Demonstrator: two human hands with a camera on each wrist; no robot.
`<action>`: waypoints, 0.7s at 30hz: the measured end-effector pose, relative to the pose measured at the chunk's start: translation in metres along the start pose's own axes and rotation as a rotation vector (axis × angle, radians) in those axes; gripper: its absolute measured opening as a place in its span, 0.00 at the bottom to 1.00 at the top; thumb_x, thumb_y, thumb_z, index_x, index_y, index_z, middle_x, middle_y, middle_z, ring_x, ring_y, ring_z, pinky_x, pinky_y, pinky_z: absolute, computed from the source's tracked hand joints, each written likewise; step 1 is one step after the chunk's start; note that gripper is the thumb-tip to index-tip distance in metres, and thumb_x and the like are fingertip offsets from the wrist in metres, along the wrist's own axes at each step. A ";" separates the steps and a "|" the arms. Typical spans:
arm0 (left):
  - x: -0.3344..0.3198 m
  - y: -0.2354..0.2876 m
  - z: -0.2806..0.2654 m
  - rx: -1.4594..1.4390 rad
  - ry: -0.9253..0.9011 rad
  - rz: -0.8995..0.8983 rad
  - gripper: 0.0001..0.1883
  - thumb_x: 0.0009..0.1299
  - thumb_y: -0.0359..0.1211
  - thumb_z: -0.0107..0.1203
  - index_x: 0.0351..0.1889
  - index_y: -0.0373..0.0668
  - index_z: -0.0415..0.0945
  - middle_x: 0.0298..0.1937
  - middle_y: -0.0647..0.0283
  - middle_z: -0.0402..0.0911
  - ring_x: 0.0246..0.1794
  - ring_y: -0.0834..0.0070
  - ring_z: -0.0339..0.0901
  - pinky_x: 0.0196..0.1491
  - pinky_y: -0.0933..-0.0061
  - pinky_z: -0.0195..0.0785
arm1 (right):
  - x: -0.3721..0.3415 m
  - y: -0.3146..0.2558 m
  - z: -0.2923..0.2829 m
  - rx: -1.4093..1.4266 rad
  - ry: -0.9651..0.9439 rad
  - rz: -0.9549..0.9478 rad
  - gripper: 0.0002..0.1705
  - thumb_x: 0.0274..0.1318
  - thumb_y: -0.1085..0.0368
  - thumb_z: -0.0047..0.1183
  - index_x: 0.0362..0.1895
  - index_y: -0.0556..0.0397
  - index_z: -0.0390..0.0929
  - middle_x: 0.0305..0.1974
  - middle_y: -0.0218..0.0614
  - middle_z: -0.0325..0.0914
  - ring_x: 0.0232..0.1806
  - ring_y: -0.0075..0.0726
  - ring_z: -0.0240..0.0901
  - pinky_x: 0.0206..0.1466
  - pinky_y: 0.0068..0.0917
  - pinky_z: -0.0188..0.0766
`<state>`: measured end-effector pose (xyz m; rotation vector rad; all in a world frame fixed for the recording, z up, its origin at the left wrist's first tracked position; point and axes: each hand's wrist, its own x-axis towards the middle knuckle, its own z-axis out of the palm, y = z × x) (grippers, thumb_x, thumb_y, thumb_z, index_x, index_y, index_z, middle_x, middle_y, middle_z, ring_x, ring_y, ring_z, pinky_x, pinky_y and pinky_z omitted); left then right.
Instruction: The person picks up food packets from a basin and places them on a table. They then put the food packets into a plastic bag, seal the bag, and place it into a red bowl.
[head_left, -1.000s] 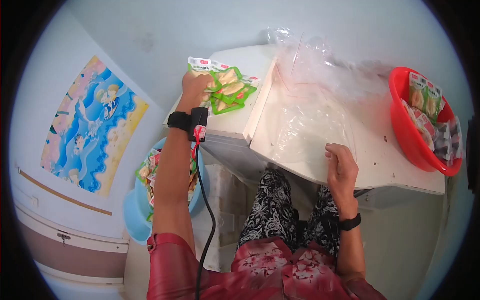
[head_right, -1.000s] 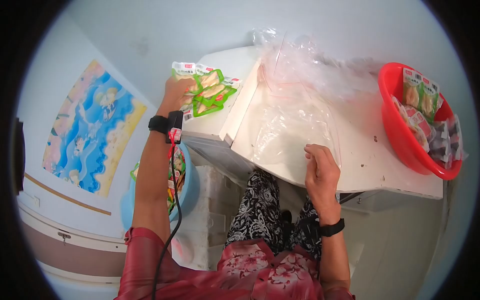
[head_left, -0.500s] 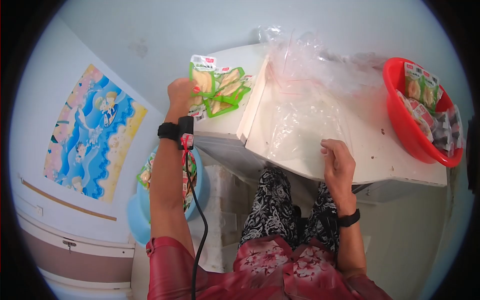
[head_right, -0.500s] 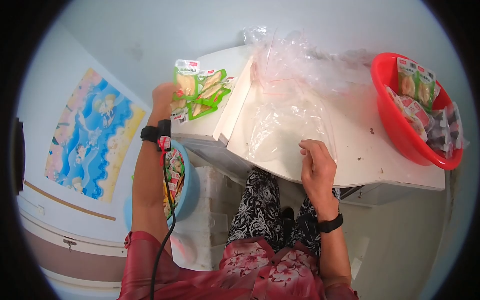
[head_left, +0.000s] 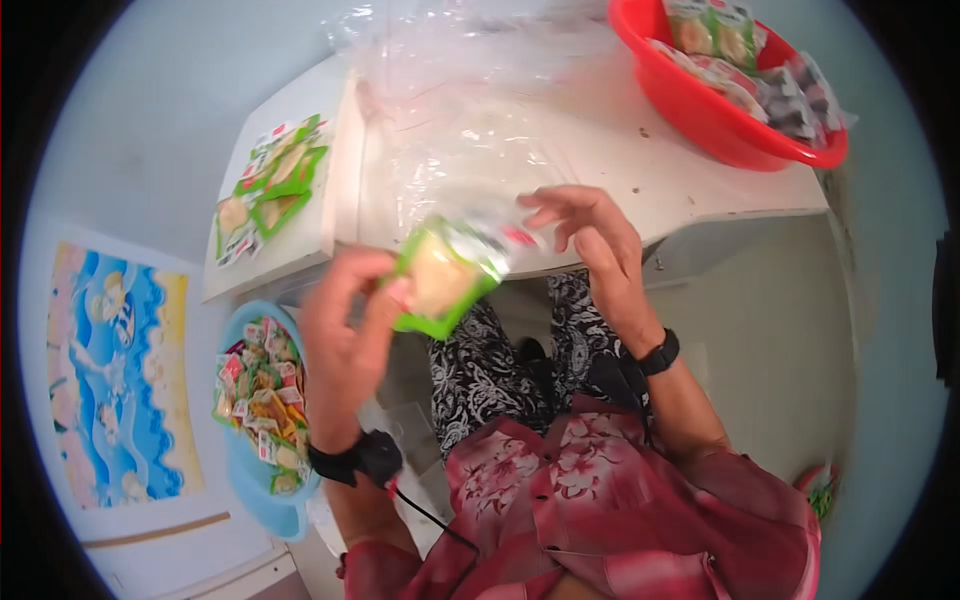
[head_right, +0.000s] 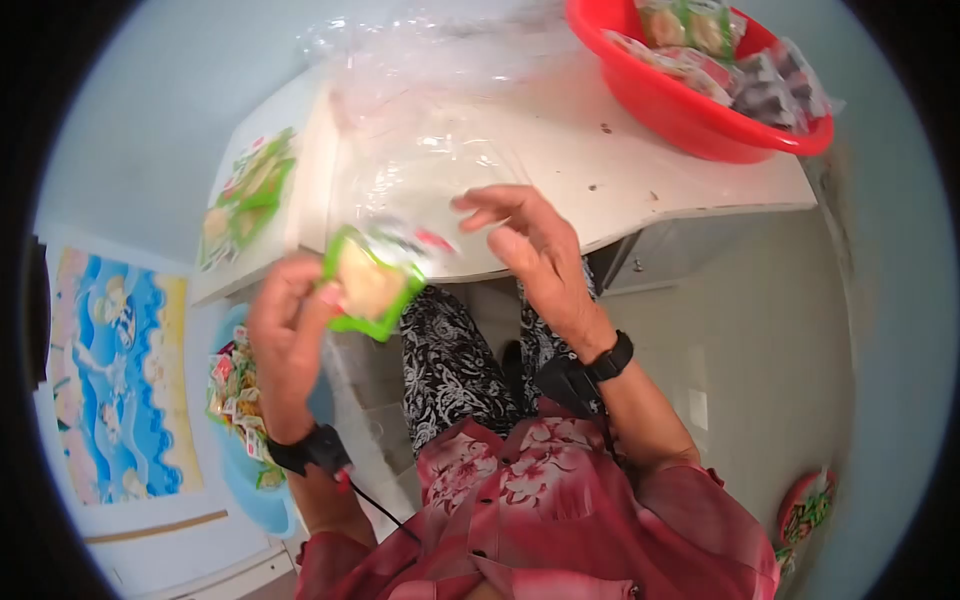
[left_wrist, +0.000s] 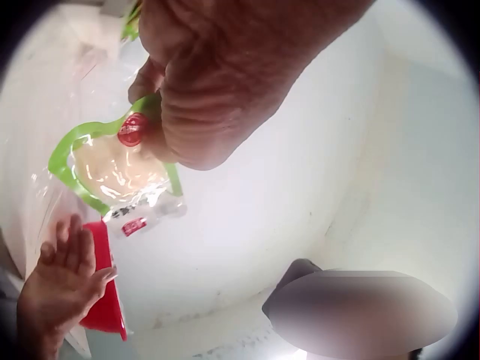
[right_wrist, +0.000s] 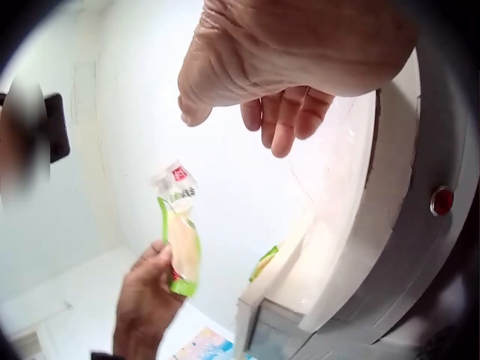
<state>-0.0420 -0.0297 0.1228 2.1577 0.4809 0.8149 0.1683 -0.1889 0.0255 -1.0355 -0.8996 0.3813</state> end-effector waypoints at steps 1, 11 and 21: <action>-0.012 -0.005 0.014 -0.040 -0.114 -0.009 0.04 0.71 0.24 0.59 0.41 0.36 0.77 0.34 0.64 0.79 0.33 0.79 0.73 0.39 0.75 0.68 | -0.008 -0.006 -0.001 0.128 -0.102 0.045 0.21 0.70 0.58 0.53 0.61 0.56 0.77 0.54 0.40 0.83 0.52 0.30 0.78 0.57 0.31 0.72; 0.003 -0.008 0.088 -0.071 -0.133 0.076 0.07 0.74 0.28 0.59 0.47 0.35 0.80 0.38 0.60 0.80 0.34 0.75 0.76 0.39 0.74 0.69 | -0.043 -0.021 -0.044 -0.099 -0.028 0.396 0.08 0.69 0.64 0.61 0.47 0.54 0.85 0.34 0.23 0.83 0.37 0.14 0.75 0.41 0.20 0.73; 0.096 -0.018 0.173 0.586 0.063 0.272 0.23 0.72 0.41 0.63 0.55 0.33 0.74 0.39 0.50 0.82 0.41 0.51 0.83 0.42 0.55 0.75 | -0.049 -0.002 -0.083 0.018 0.663 0.194 0.14 0.71 0.63 0.58 0.54 0.58 0.79 0.42 0.33 0.84 0.36 0.22 0.81 0.33 0.23 0.82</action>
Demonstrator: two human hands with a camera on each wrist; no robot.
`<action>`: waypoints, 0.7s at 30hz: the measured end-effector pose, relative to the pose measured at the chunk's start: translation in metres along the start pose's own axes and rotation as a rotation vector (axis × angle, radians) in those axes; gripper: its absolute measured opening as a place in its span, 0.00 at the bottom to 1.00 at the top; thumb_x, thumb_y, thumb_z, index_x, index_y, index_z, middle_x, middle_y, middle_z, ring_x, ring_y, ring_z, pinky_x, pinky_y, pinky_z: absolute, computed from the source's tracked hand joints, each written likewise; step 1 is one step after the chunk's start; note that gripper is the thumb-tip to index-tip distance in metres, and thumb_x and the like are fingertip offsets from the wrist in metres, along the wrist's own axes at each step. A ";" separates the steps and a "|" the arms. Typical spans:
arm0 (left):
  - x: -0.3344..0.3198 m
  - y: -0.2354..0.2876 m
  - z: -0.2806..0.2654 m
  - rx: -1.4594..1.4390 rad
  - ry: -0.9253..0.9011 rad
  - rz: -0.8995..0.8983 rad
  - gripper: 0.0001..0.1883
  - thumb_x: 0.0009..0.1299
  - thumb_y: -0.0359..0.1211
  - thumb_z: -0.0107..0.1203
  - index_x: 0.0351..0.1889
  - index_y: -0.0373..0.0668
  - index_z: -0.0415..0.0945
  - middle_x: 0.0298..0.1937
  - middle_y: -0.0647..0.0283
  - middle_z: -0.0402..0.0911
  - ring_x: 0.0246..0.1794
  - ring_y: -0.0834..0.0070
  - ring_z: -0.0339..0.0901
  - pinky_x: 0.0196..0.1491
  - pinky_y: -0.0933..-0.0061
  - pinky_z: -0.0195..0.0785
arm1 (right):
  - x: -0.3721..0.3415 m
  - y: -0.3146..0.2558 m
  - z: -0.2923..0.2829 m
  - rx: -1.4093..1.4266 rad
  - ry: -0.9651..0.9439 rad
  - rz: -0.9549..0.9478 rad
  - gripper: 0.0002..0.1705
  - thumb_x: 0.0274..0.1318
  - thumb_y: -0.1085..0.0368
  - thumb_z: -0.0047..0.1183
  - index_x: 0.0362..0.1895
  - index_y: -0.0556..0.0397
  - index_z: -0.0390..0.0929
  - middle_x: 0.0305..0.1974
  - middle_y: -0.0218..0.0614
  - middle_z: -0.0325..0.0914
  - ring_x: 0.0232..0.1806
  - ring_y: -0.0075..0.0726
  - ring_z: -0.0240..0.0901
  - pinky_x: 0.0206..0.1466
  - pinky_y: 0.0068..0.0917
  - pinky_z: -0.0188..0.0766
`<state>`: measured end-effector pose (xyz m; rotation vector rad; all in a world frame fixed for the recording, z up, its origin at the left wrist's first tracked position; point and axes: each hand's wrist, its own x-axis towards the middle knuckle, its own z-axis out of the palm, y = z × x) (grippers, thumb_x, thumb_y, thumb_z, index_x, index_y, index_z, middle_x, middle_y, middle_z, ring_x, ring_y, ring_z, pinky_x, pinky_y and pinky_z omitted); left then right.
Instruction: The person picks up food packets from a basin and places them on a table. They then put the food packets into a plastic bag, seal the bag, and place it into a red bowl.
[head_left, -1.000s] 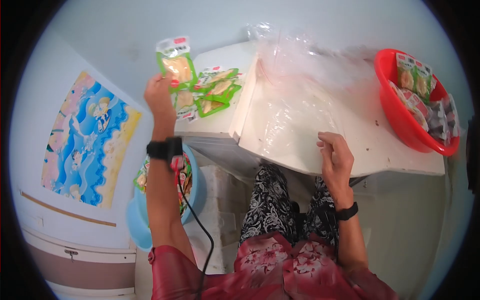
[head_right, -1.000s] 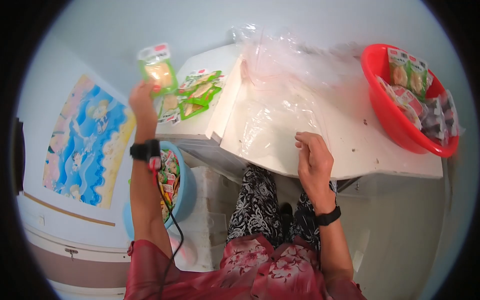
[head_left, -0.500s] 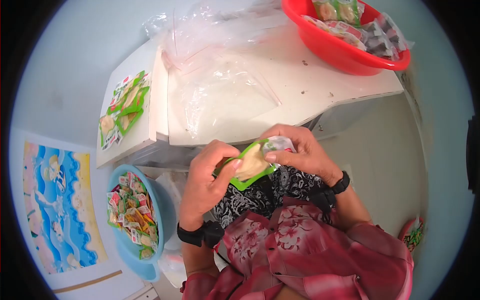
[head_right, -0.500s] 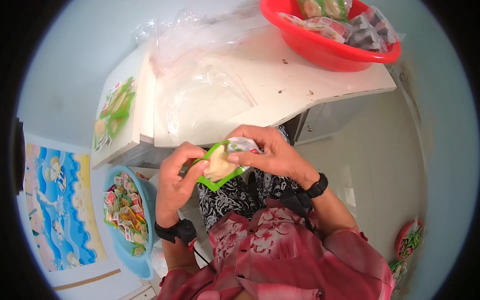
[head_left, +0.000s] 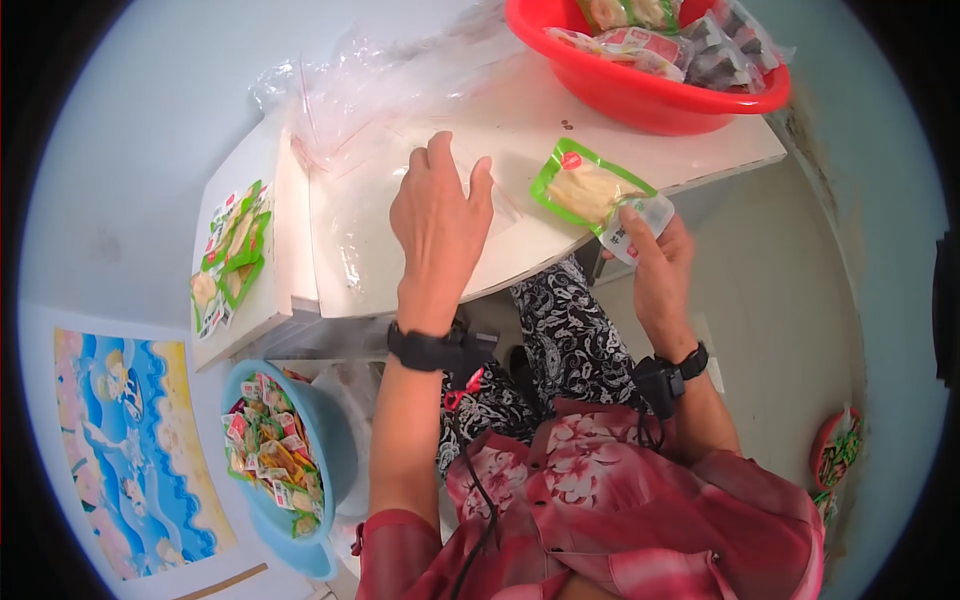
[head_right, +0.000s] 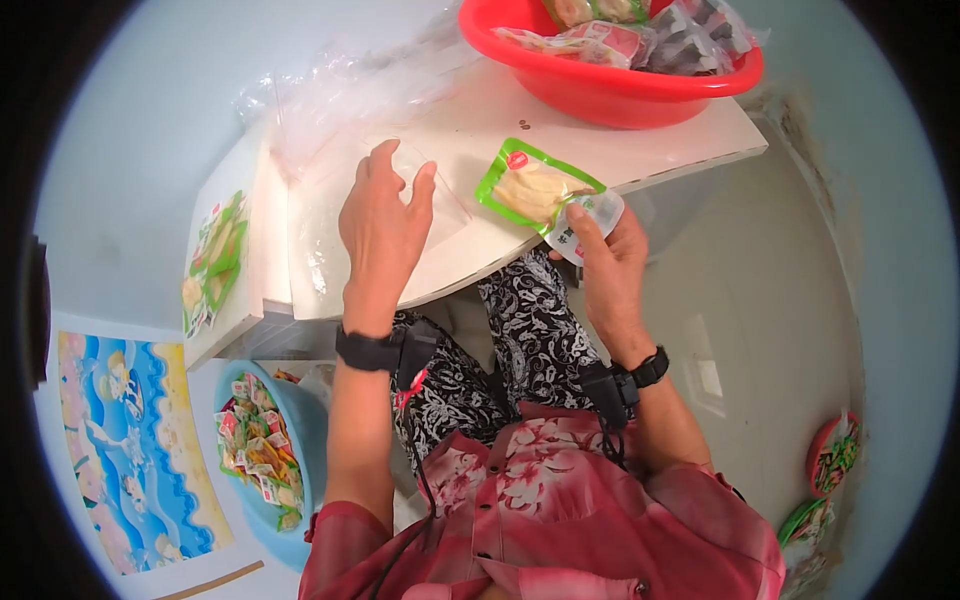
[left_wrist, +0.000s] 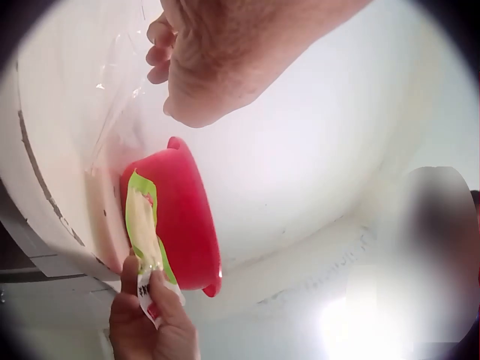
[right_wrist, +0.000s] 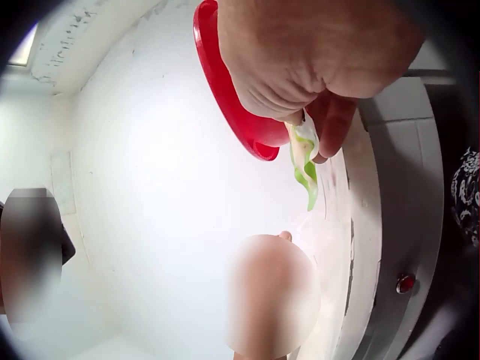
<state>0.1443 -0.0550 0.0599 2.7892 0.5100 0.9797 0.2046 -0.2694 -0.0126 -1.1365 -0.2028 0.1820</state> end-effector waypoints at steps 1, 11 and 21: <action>0.008 0.002 0.006 0.029 -0.080 -0.049 0.24 0.72 0.43 0.64 0.54 0.32 0.73 0.39 0.48 0.82 0.41 0.50 0.83 0.42 0.54 0.76 | -0.001 0.001 -0.003 0.012 0.007 0.000 0.14 0.71 0.64 0.58 0.54 0.58 0.79 0.42 0.33 0.84 0.36 0.22 0.81 0.33 0.23 0.82; -0.003 -0.013 0.022 -0.060 -0.298 -0.225 0.18 0.70 0.39 0.65 0.44 0.33 0.75 0.36 0.46 0.85 0.36 0.52 0.85 0.41 0.58 0.77 | -0.002 0.000 -0.004 0.108 0.054 0.062 0.14 0.71 0.65 0.58 0.55 0.58 0.79 0.43 0.34 0.84 0.39 0.25 0.83 0.37 0.26 0.84; -0.048 -0.014 -0.004 -0.805 -0.168 -0.528 0.07 0.75 0.29 0.60 0.43 0.33 0.82 0.34 0.66 0.86 0.32 0.82 0.79 0.36 0.77 0.72 | -0.011 -0.030 0.014 0.087 -0.065 0.052 0.12 0.70 0.67 0.58 0.52 0.60 0.77 0.41 0.34 0.83 0.37 0.22 0.81 0.38 0.25 0.83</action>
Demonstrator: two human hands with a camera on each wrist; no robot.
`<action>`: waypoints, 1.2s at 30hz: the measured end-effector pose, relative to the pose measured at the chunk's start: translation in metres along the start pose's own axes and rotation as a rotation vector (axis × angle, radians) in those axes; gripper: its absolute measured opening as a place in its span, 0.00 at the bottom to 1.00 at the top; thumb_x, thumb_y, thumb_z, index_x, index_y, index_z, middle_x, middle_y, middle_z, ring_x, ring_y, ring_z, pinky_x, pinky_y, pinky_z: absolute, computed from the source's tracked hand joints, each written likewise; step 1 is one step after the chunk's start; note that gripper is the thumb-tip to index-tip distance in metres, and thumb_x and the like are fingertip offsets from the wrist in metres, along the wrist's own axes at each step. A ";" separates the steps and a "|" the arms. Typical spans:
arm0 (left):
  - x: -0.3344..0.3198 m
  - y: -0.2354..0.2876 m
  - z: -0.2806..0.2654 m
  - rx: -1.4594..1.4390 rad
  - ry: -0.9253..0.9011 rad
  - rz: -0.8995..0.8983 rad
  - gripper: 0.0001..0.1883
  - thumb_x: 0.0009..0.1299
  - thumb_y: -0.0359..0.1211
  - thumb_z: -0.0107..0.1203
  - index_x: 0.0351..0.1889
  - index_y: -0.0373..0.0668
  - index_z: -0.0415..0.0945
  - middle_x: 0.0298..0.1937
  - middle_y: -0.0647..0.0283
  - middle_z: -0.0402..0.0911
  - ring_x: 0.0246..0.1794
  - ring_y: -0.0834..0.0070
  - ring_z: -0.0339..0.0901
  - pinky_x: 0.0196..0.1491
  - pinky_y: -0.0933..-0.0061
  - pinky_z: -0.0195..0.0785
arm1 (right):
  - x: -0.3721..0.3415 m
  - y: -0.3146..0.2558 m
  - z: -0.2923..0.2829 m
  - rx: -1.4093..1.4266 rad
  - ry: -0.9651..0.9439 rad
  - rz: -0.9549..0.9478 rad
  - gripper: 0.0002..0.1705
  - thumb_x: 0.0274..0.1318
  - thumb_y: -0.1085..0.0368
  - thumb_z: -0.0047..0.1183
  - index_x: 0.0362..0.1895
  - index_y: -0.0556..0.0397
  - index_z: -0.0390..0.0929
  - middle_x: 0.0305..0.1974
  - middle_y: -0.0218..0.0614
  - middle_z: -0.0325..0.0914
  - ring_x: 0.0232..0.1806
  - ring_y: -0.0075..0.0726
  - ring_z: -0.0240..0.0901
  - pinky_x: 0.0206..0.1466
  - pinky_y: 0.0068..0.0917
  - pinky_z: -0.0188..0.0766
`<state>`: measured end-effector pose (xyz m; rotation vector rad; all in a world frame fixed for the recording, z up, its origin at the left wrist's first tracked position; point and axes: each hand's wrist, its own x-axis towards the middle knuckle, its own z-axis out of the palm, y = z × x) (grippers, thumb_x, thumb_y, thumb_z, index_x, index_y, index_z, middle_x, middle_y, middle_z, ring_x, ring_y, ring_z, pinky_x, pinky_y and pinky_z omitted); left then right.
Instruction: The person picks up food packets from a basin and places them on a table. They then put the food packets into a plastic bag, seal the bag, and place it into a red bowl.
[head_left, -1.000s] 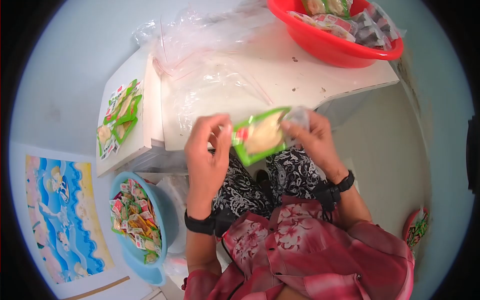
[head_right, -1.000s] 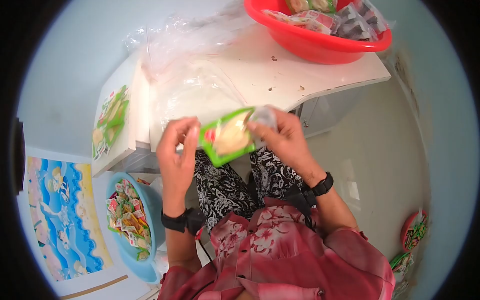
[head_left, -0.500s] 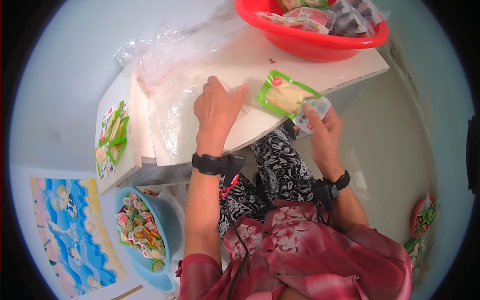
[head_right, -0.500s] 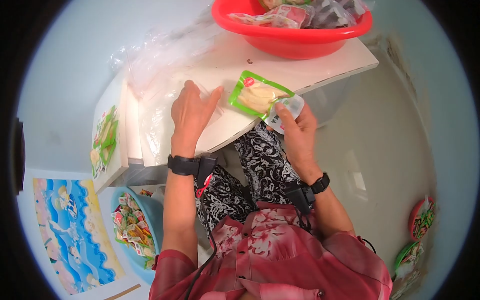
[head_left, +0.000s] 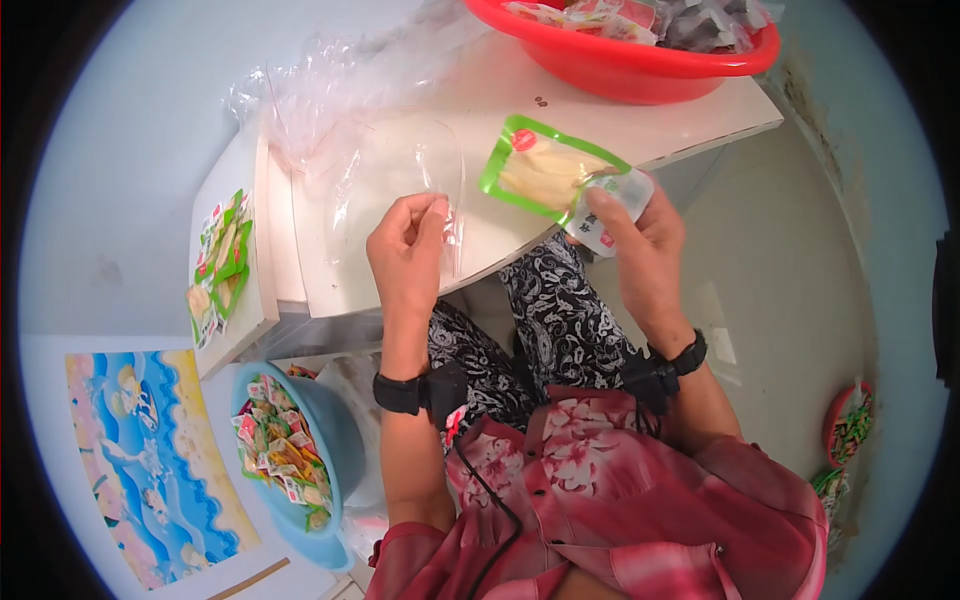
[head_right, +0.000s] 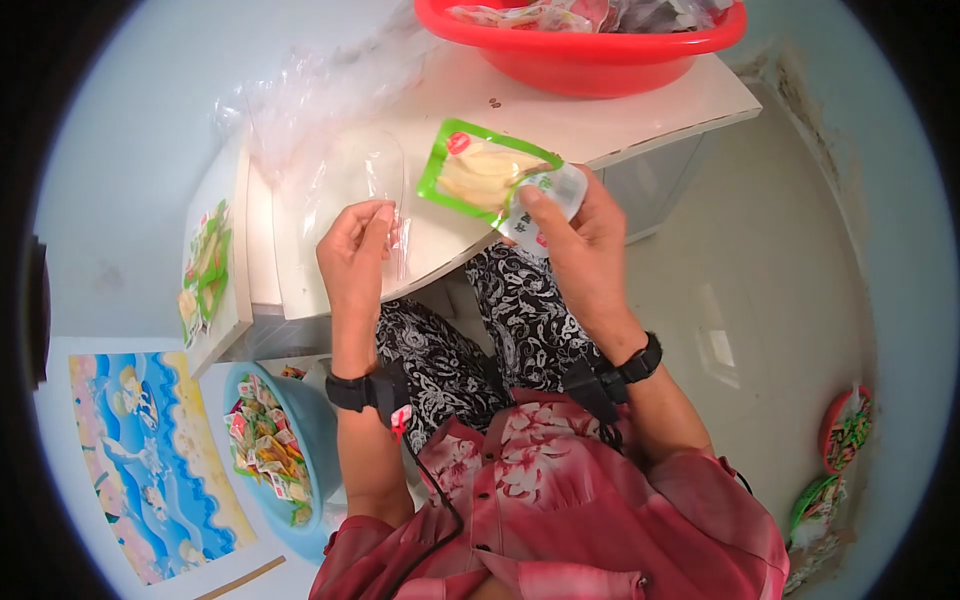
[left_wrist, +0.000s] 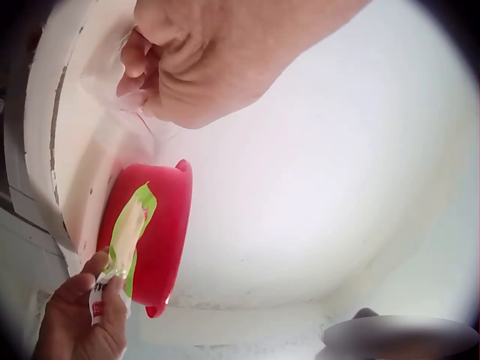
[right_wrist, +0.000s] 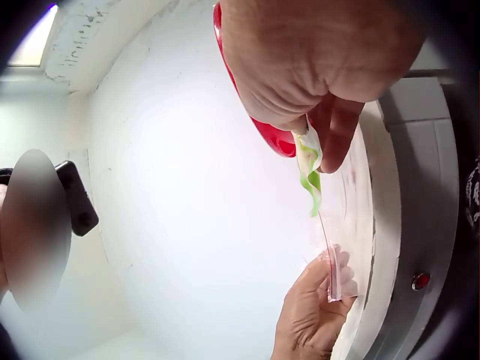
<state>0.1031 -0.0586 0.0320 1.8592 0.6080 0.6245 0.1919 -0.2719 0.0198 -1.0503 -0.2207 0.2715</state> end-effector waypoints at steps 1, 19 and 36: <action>-0.007 0.001 0.000 0.014 0.025 0.037 0.06 0.75 0.28 0.60 0.43 0.33 0.82 0.35 0.65 0.86 0.32 0.82 0.79 0.36 0.77 0.72 | -0.001 0.001 0.005 -0.016 -0.022 -0.028 0.11 0.70 0.68 0.58 0.52 0.60 0.77 0.41 0.33 0.82 0.36 0.21 0.80 0.37 0.24 0.82; -0.044 0.011 0.030 0.310 0.276 0.799 0.06 0.71 0.21 0.61 0.45 0.36 0.81 0.38 0.59 0.81 0.29 0.72 0.77 0.29 0.73 0.71 | -0.003 0.018 0.035 -0.322 -0.227 -0.146 0.08 0.68 0.71 0.58 0.47 0.61 0.76 0.36 0.29 0.82 0.32 0.13 0.72 0.33 0.19 0.71; -0.049 0.012 0.027 0.158 0.123 0.766 0.04 0.69 0.23 0.60 0.41 0.37 0.79 0.35 0.60 0.79 0.30 0.69 0.76 0.33 0.70 0.70 | 0.041 0.034 0.058 0.029 -0.642 0.510 0.10 0.67 0.75 0.51 0.51 0.61 0.72 0.45 0.39 0.78 0.44 0.33 0.80 0.46 0.33 0.85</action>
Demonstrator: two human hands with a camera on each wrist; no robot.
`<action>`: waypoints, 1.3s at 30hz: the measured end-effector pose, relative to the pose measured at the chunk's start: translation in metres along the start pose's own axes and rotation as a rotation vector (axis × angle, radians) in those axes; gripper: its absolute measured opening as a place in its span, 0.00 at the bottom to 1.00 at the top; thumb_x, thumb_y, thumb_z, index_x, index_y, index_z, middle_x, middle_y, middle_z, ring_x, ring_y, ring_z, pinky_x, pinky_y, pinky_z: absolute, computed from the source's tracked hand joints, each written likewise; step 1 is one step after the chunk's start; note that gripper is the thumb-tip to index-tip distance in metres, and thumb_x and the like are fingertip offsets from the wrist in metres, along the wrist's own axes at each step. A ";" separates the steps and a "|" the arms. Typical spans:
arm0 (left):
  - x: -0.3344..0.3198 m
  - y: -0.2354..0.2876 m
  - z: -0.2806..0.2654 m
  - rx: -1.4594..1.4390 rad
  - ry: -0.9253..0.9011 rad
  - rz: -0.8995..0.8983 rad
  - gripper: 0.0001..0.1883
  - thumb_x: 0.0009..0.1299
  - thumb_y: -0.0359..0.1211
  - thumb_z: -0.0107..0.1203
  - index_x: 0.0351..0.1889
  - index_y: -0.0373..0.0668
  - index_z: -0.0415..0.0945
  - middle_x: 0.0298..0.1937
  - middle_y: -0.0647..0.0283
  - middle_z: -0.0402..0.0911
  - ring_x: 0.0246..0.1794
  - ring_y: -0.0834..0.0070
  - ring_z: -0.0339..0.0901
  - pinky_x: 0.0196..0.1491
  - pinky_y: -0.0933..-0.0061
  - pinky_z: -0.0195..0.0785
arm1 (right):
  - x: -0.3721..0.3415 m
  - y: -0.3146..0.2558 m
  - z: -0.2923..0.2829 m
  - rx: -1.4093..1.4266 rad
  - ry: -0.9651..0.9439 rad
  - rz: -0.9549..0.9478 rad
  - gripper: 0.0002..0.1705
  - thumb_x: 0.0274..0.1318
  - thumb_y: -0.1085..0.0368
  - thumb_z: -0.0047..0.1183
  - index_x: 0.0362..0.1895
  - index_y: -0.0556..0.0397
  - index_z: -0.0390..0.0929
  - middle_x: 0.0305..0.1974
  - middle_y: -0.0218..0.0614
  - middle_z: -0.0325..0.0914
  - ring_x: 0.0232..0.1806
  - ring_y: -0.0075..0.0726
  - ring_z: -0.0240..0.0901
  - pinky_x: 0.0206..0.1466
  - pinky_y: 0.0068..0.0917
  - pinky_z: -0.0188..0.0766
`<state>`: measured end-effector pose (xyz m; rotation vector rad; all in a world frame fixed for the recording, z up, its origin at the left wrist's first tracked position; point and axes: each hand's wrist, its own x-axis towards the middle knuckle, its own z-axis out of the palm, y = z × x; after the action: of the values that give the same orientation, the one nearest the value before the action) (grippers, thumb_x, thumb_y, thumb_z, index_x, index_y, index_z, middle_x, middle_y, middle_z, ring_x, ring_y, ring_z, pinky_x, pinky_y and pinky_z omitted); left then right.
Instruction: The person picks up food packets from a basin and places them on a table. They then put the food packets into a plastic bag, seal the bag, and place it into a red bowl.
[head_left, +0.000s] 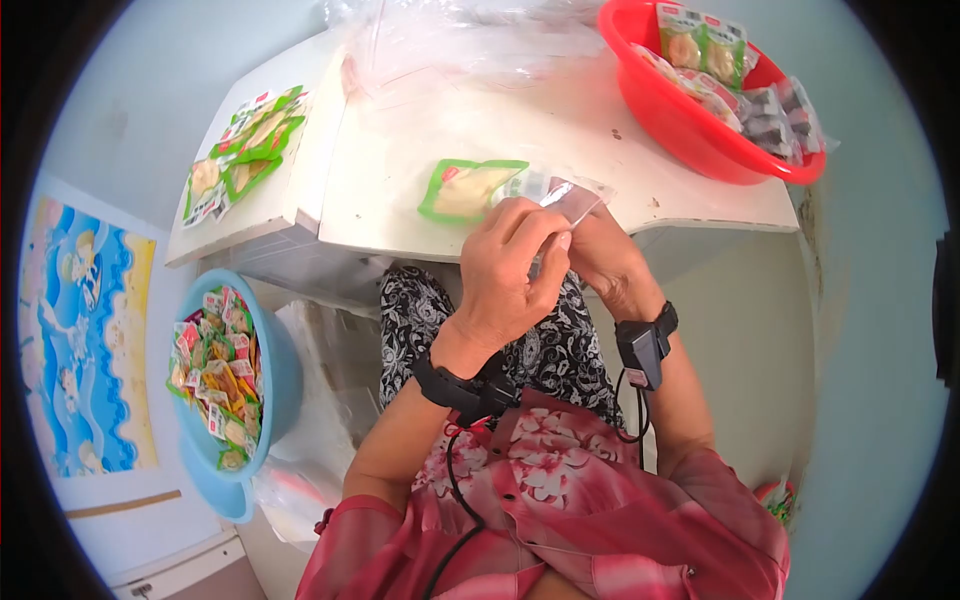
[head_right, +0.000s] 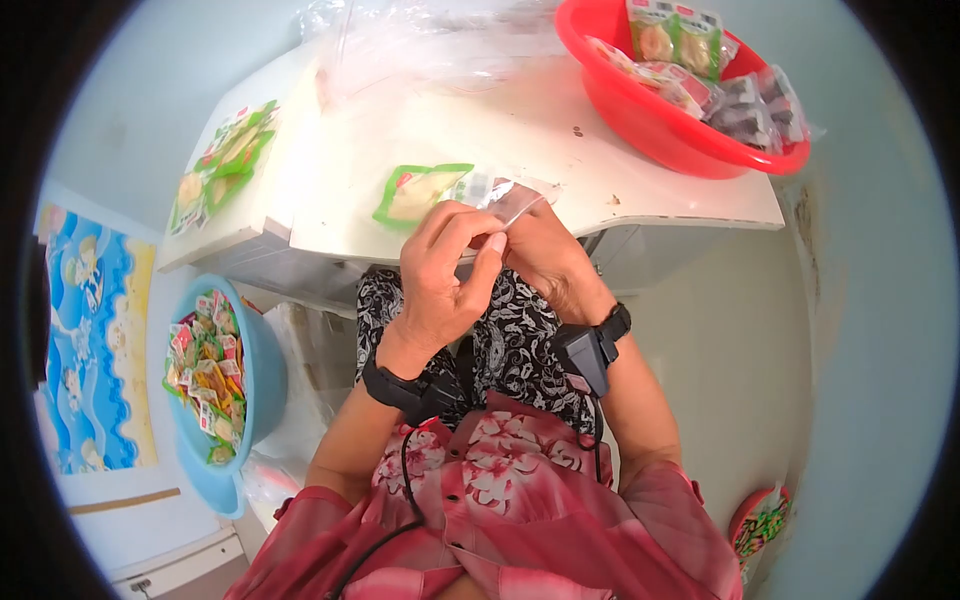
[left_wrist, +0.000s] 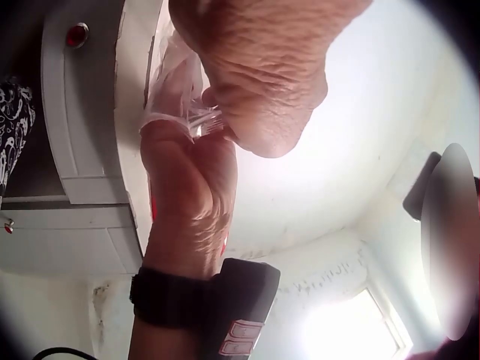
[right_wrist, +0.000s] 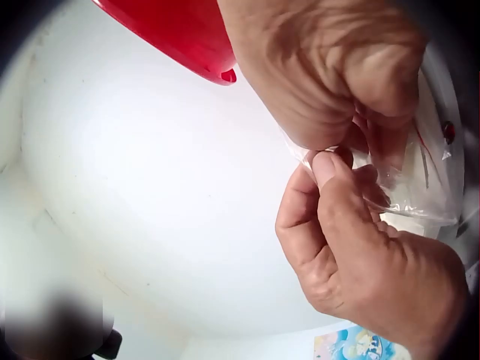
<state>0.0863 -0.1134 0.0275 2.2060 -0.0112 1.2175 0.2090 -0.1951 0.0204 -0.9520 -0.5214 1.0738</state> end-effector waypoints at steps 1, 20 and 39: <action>0.000 0.000 0.000 -0.027 0.008 -0.017 0.04 0.69 0.23 0.60 0.40 0.37 0.79 0.35 0.61 0.78 0.30 0.70 0.76 0.33 0.70 0.69 | 0.003 0.000 0.001 0.039 -0.001 0.008 0.10 0.67 0.75 0.51 0.50 0.61 0.72 0.44 0.39 0.78 0.43 0.33 0.80 0.44 0.32 0.85; -0.006 -0.006 -0.015 -0.036 0.044 -0.126 0.09 0.68 0.19 0.60 0.44 0.39 0.80 0.34 0.62 0.79 0.25 0.76 0.75 0.27 0.75 0.68 | 0.035 -0.016 0.002 -0.702 -0.269 -0.092 0.26 0.53 0.78 0.64 0.59 0.66 0.77 0.35 0.36 0.84 0.35 0.24 0.80 0.38 0.25 0.79; 0.003 -0.004 -0.057 0.089 0.087 -0.014 0.20 0.67 0.23 0.62 0.58 0.34 0.77 0.49 0.50 0.84 0.42 0.61 0.84 0.46 0.65 0.78 | 0.072 -0.003 -0.007 -0.667 -0.119 -0.311 0.29 0.63 0.76 0.56 0.69 0.62 0.71 0.58 0.47 0.83 0.52 0.33 0.80 0.57 0.29 0.77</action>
<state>0.0454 -0.0803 0.0502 2.2232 0.0952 1.3286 0.2461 -0.1328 0.0132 -1.3321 -1.1292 0.6770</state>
